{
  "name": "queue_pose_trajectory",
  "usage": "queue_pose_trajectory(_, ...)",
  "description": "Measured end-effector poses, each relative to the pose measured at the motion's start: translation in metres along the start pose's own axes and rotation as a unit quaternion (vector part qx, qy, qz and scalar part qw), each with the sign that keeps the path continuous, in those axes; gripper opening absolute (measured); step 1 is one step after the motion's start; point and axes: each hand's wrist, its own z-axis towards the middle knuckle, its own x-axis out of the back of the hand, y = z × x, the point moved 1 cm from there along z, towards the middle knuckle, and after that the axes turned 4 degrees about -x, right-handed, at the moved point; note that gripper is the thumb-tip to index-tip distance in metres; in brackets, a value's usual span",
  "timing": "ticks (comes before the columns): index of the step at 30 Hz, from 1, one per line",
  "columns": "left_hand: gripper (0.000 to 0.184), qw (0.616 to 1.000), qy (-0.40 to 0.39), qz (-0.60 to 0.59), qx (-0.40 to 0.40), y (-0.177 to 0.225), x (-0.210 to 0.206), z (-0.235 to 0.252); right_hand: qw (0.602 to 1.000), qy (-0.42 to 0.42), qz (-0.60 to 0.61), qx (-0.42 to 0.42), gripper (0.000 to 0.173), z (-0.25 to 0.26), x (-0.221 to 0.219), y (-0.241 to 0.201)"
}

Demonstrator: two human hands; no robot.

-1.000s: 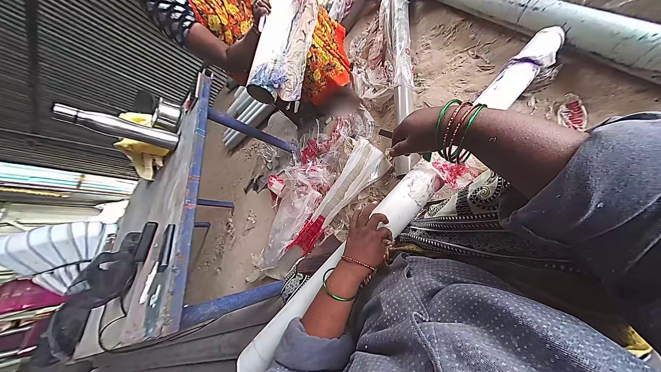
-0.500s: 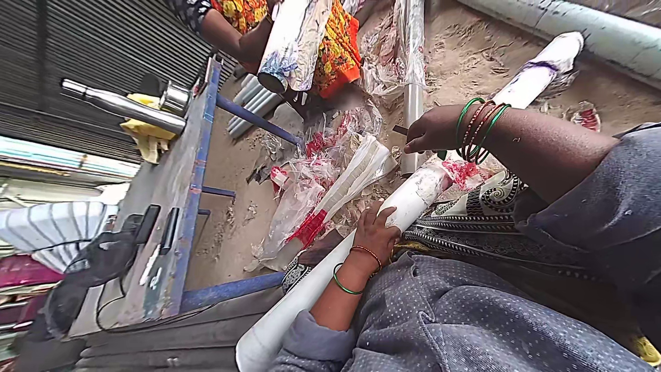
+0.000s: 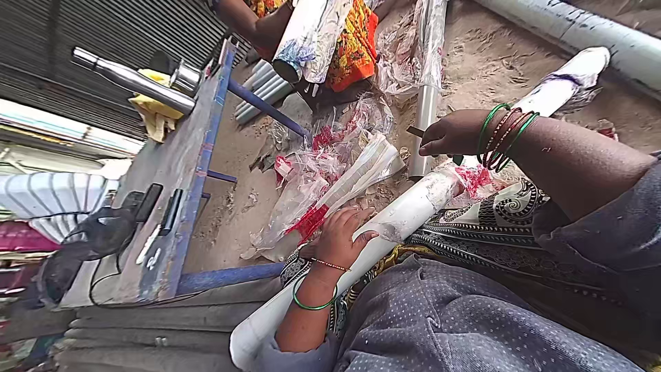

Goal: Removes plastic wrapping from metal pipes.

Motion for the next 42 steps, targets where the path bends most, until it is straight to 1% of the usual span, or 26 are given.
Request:
queue_pose_trajectory(2,0.046,0.996,-0.071,0.017,0.043,0.011,-0.004,0.006,1.000,-0.001,-0.003,0.006,0.040,0.003,-0.002,0.000)
queue_pose_trajectory(4,0.044,0.983,-0.157,0.022,0.089,0.025,-0.014,0.017,1.000,-0.005,-0.002,-0.004,0.040,0.003,-0.003,0.000)
queue_pose_trajectory(5,0.042,0.976,-0.188,0.021,0.105,0.029,-0.020,0.023,1.000,-0.006,0.004,-0.011,0.040,0.001,-0.003,0.000)
queue_pose_trajectory(7,0.029,0.969,-0.213,0.021,0.120,0.034,-0.029,0.032,1.000,-0.003,0.011,-0.017,0.039,-0.001,-0.004,0.001)
queue_pose_trajectory(8,0.023,0.973,-0.201,0.021,0.110,0.034,-0.033,0.033,1.000,-0.001,0.013,-0.018,0.038,-0.002,-0.004,0.002)
queue_pose_trajectory(10,0.019,0.982,-0.173,0.019,0.072,0.032,-0.035,0.030,1.000,-0.002,0.018,-0.023,0.037,-0.004,-0.004,0.003)
queue_pose_trajectory(13,0.013,0.995,-0.091,-0.001,-0.035,0.022,-0.039,0.019,1.000,0.006,0.024,-0.018,0.037,-0.004,-0.002,0.008)
queue_pose_trajectory(15,0.009,0.994,-0.028,-0.007,-0.101,0.016,-0.041,0.008,1.000,0.005,0.022,-0.012,0.037,-0.003,-0.001,0.007)
queue_pose_trajectory(17,0.011,0.991,0.010,-0.008,-0.135,0.014,-0.041,-0.004,1.000,0.000,0.014,-0.006,0.037,-0.001,0.000,0.006)
queue_pose_trajectory(21,0.019,0.988,0.041,-0.015,-0.150,0.013,-0.035,-0.024,1.000,-0.006,0.007,0.000,0.038,0.003,-0.002,0.006)
queue_pose_trajectory(23,0.021,0.989,0.064,-0.037,-0.127,0.009,-0.033,-0.032,1.000,-0.005,0.006,0.000,0.037,0.003,-0.002,0.006)
queue_pose_trajectory(24,0.024,0.991,0.075,-0.044,-0.105,0.007,-0.031,-0.034,1.000,-0.005,0.005,0.000,0.037,0.003,-0.003,0.005)
queue_pose_trajectory(25,0.032,0.992,0.084,-0.041,-0.080,0.006,-0.029,-0.034,1.000,-0.002,0.005,0.001,0.036,0.004,-0.004,0.006)
queue_pose_trajectory(27,0.053,0.996,0.080,-0.018,-0.029,0.006,-0.023,-0.030,1.000,0.000,0.008,-0.003,0.035,0.005,-0.006,0.005)
queue_pose_trajectory(28,0.054,0.998,0.063,-0.012,-0.009,0.006,-0.021,-0.027,1.000,0.002,0.010,-0.003,0.035,0.006,-0.008,0.004)
queue_pose_trajectory(29,0.051,0.999,0.031,-0.013,0.008,0.008,-0.019,-0.022,1.000,0.002,0.013,-0.004,0.035,0.007,-0.008,0.003)
queue_pose_trajectory(32,0.041,0.992,-0.115,-0.020,0.056,0.021,-0.022,-0.003,1.000,-0.003,0.009,-0.016,0.035,0.009,-0.010,0.002)
queue_pose_trajectory(35,0.032,0.977,-0.197,-0.021,0.082,0.026,-0.030,0.011,0.999,-0.005,0.018,-0.028,0.035,0.009,-0.011,0.002)
queue_pose_trajectory(36,0.028,0.978,-0.192,-0.025,0.079,0.026,-0.032,0.012,0.999,-0.004,0.020,-0.031,0.035,0.008,-0.011,0.002)
queue_pose_trajectory(38,0.022,0.993,-0.115,-0.017,0.029,0.024,-0.039,0.007,0.999,0.006,0.025,-0.033,0.034,0.007,-0.011,0.005)
queue_pose_trajectory(39,0.020,0.996,-0.089,-0.014,0.005,0.023,-0.042,0.005,0.999,0.009,0.029,-0.036,0.034,0.007,-0.010,0.006)
queue_pose_trajectory(42,0.017,0.996,-0.070,-0.017,-0.052,0.018,-0.043,-0.001,0.999,0.007,0.032,-0.036,0.035,0.005,-0.008,0.004)
